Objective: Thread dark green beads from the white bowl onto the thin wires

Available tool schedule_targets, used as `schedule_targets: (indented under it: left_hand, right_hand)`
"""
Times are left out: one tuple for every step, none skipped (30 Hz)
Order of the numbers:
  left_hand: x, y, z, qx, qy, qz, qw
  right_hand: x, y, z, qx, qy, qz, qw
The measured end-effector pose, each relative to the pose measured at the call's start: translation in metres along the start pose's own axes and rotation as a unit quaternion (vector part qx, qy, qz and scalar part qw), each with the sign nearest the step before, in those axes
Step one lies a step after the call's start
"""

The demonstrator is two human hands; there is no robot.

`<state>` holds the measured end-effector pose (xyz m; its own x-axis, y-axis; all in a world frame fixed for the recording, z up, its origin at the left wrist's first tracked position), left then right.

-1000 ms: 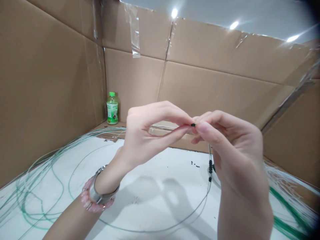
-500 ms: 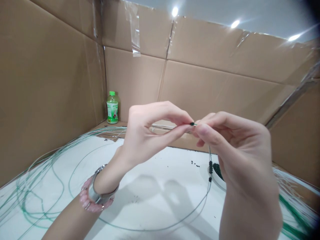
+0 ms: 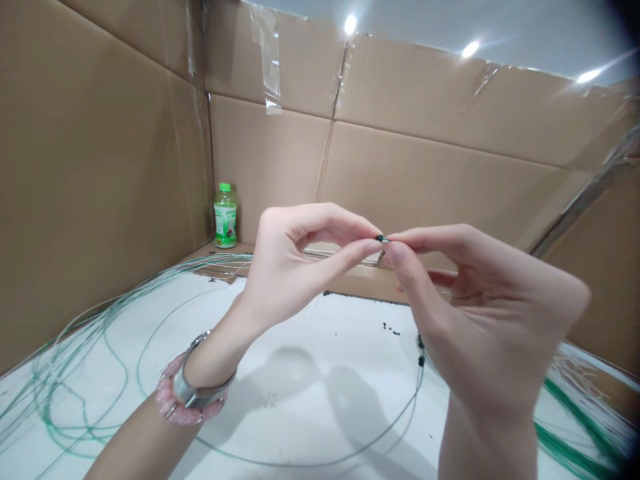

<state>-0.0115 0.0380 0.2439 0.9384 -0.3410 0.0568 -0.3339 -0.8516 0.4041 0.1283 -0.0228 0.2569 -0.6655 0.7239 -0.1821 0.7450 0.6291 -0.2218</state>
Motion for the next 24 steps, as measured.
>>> schedule_targets:
  left_hand:
    - [0.001,0.001,0.000,0.007,-0.005,-0.002,1.000]
    - [0.002,0.003,0.000,0.018,-0.010,-0.007,1.000]
    - [0.003,0.006,0.000,0.032,-0.014,-0.015,0.999]
    - [0.003,0.009,0.000,0.048,-0.018,-0.024,0.998]
    - [0.004,0.012,0.000,0.065,-0.022,-0.032,0.997]
    - [0.004,0.015,0.000,0.081,-0.023,-0.038,0.996]
    - [0.004,0.018,0.000,0.094,-0.023,-0.043,0.994]
    - [0.004,0.019,0.000,0.100,-0.022,-0.048,0.994]
    - [0.004,0.020,0.000,0.102,-0.022,-0.053,0.993]
    - [0.005,0.021,0.000,0.103,-0.024,-0.059,0.993]
    - [0.005,0.021,0.000,0.103,-0.028,-0.067,0.992]
    - [0.007,0.021,0.000,0.103,-0.033,-0.074,0.991]
    - [0.008,0.022,0.001,0.105,-0.038,-0.082,0.990]
    - [0.008,0.023,0.001,0.111,-0.041,-0.087,0.989]
    - [0.009,0.025,0.001,0.118,-0.043,-0.092,0.988]
    - [0.009,0.026,0.001,0.125,-0.045,-0.096,0.986]
    - [0.010,0.028,0.002,0.132,-0.047,-0.100,0.985]
    - [0.010,0.029,0.002,0.138,-0.050,-0.103,0.984]
    - [0.011,0.030,0.002,0.143,-0.052,-0.105,0.983]
    - [0.012,0.030,0.002,0.145,-0.054,-0.106,0.982]
    - [0.012,0.030,0.002,0.146,-0.054,-0.106,0.982]
    - [0.012,0.030,0.002,0.146,-0.052,-0.104,0.982]
    - [0.011,0.030,0.002,0.144,-0.047,-0.100,0.983]
    - [0.010,0.029,0.002,0.140,-0.041,-0.095,0.985]
  right_hand:
    - [0.001,0.000,0.000,-0.003,0.000,0.002,1.000]
    - [0.002,0.000,0.000,-0.002,-0.004,0.006,1.000]
    - [0.002,0.000,-0.001,-0.003,-0.008,0.009,1.000]
    - [0.004,0.000,-0.001,-0.001,-0.015,0.010,1.000]
    - [0.005,0.001,-0.001,0.002,-0.023,0.008,1.000]
    - [0.005,0.001,0.000,0.004,-0.031,0.004,1.000]
    - [0.006,0.001,0.000,0.006,-0.037,-0.001,0.999]
    - [0.006,0.001,0.000,0.008,-0.041,-0.006,0.999]
    - [0.006,0.001,0.000,0.008,-0.042,-0.009,0.999]
    - [0.006,0.001,0.001,0.008,-0.043,-0.008,0.999]
    - [0.006,0.001,0.001,0.006,-0.044,-0.007,0.999]
    - [0.006,0.000,0.001,0.006,-0.044,-0.007,0.999]
    - [0.006,0.000,0.001,0.005,-0.042,-0.007,0.999]
    - [0.007,0.000,0.000,0.004,-0.041,-0.009,0.999]
    - [0.007,-0.001,0.000,0.003,-0.041,-0.011,0.999]
    - [0.007,0.000,0.000,0.005,-0.040,-0.012,0.999]
    - [0.007,0.000,0.000,0.007,-0.040,-0.011,0.999]
    - [0.007,0.000,0.000,0.009,-0.041,-0.010,0.999]
    - [0.007,0.000,0.001,0.011,-0.041,-0.010,0.999]
    - [0.008,0.001,0.001,0.013,-0.041,-0.011,0.999]
    - [0.008,0.001,0.001,0.015,-0.043,-0.014,0.999]
    - [0.008,0.002,0.000,0.018,-0.045,-0.017,0.999]
    - [0.008,0.003,0.000,0.021,-0.049,-0.022,0.998]
    - [0.009,0.004,0.000,0.024,-0.054,-0.028,0.998]
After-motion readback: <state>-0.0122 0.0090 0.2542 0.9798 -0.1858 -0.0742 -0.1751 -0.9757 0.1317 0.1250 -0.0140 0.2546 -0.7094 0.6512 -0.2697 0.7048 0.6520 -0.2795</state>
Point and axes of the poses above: each hand's wrist, its own z-axis away from the middle knuckle, its own x-axis out of the palm, y = z × x, the point moved 10 cm from there along -z, towards the middle knuckle, and after that the axes turned 13 degrees about z, right-handed, at the moved point
